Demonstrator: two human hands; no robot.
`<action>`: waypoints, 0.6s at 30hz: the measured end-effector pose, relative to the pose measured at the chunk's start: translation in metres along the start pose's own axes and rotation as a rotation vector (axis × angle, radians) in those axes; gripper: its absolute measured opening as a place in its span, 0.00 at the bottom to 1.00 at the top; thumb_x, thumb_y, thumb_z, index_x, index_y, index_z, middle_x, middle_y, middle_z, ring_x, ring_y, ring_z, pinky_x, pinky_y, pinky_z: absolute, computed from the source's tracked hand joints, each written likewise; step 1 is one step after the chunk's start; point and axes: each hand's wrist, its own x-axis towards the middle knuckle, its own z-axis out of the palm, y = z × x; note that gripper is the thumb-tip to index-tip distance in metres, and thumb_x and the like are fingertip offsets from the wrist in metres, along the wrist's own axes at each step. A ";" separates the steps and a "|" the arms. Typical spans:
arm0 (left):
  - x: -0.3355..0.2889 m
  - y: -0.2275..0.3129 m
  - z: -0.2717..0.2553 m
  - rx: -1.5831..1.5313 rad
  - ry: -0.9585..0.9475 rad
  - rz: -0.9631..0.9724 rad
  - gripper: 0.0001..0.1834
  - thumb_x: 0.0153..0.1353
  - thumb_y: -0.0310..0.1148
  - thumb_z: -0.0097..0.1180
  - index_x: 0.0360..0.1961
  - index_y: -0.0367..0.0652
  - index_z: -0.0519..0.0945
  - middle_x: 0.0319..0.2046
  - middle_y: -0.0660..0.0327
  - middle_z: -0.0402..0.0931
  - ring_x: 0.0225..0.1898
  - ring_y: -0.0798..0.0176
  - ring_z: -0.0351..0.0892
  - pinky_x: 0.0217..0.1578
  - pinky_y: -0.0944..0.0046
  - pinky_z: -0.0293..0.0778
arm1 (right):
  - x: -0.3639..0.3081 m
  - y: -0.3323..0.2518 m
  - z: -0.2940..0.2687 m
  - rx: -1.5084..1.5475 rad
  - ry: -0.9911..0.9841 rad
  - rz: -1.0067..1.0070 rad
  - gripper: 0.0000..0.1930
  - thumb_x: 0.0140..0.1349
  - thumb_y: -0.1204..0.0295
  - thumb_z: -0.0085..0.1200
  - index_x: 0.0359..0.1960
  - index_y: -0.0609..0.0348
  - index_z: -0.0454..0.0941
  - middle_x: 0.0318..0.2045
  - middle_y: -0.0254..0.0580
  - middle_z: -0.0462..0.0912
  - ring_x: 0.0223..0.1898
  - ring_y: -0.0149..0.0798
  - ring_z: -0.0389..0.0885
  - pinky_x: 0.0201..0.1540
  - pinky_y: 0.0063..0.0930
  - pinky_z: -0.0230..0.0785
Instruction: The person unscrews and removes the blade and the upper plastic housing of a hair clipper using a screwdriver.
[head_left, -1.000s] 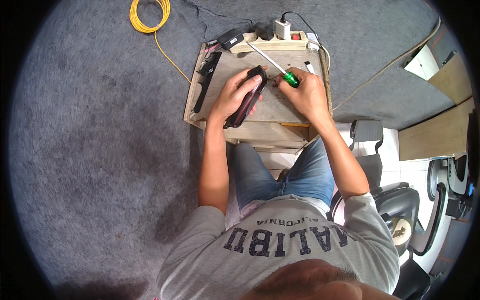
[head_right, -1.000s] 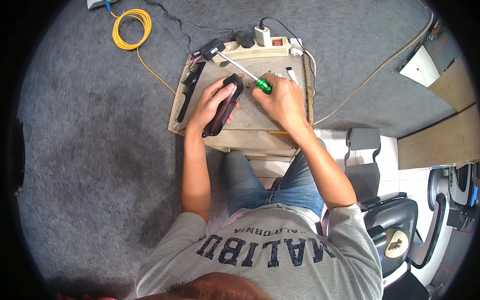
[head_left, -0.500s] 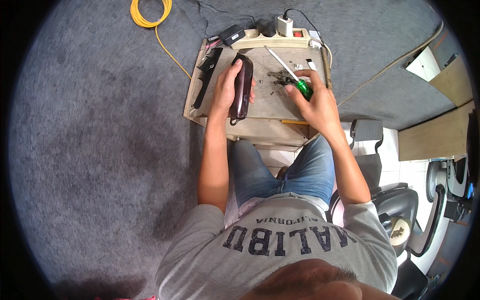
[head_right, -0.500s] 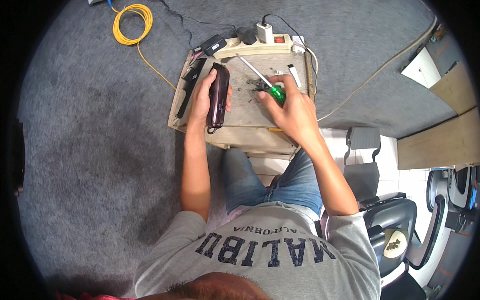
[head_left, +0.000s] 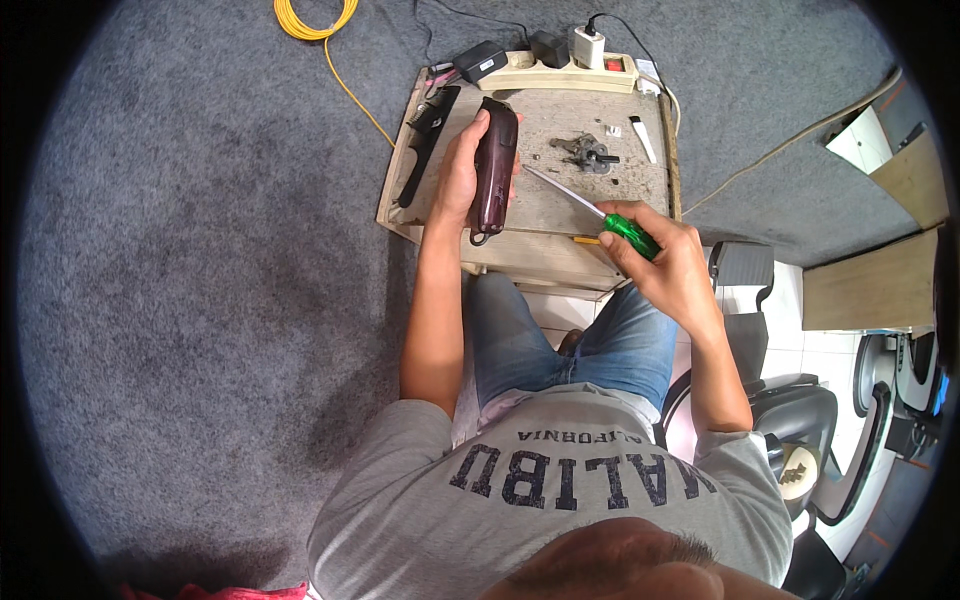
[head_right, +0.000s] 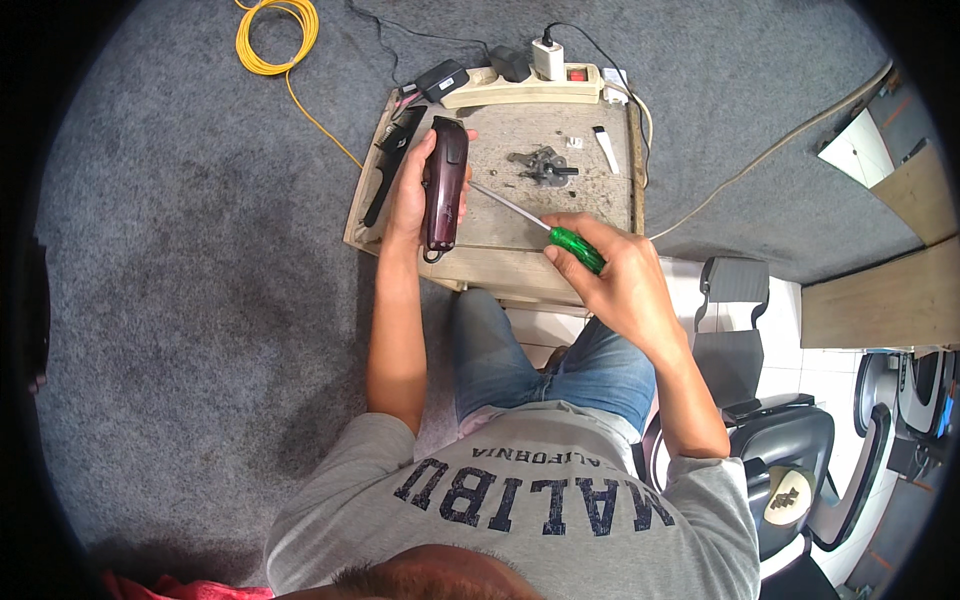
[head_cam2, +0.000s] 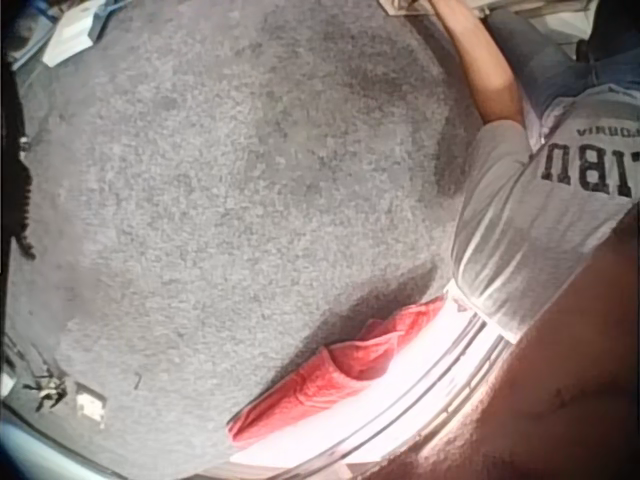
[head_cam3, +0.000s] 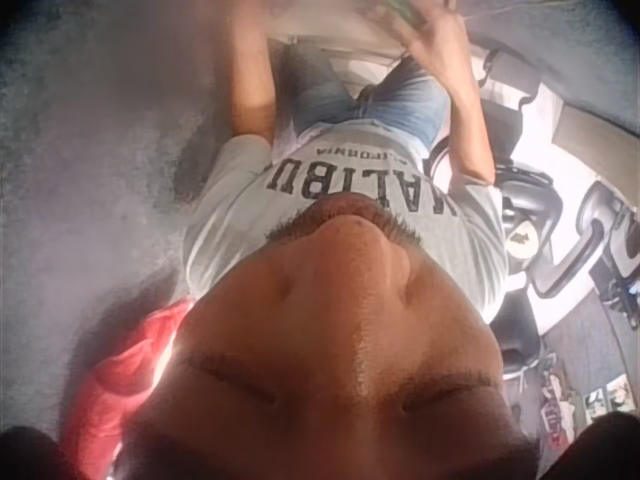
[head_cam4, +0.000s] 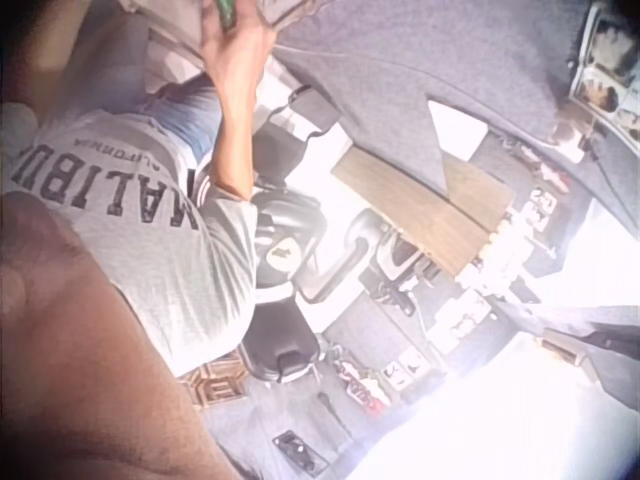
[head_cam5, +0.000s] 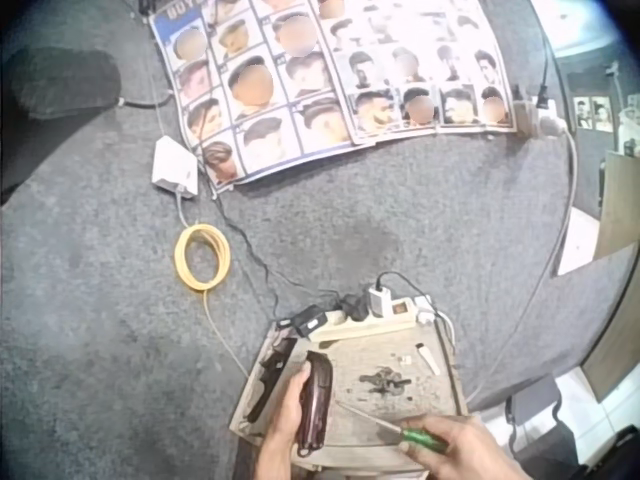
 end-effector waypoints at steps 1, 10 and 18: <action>0.000 0.000 0.001 0.015 -0.010 0.000 0.39 0.78 0.63 0.44 0.69 0.37 0.77 0.25 0.61 0.80 0.15 0.69 0.78 0.15 0.67 0.77 | 0.001 0.001 0.000 -0.010 0.007 0.009 0.16 0.70 0.69 0.68 0.58 0.55 0.87 0.36 0.51 0.91 0.30 0.47 0.90 0.36 0.38 0.78; 0.006 -0.011 -0.011 -0.119 0.016 -0.005 0.39 0.78 0.61 0.36 0.69 0.39 0.78 0.32 0.61 0.81 0.21 0.70 0.80 0.17 0.68 0.81 | -0.001 -0.007 0.003 0.005 -0.073 0.041 0.15 0.70 0.69 0.68 0.57 0.56 0.87 0.32 0.50 0.90 0.28 0.46 0.89 0.35 0.38 0.77; 0.007 -0.011 -0.008 -0.061 0.087 0.008 0.39 0.78 0.66 0.39 0.65 0.40 0.78 0.33 0.61 0.81 0.20 0.70 0.80 0.17 0.67 0.80 | -0.004 -0.010 0.001 -0.031 -0.148 0.047 0.15 0.68 0.70 0.68 0.56 0.54 0.88 0.27 0.51 0.87 0.25 0.47 0.86 0.33 0.40 0.75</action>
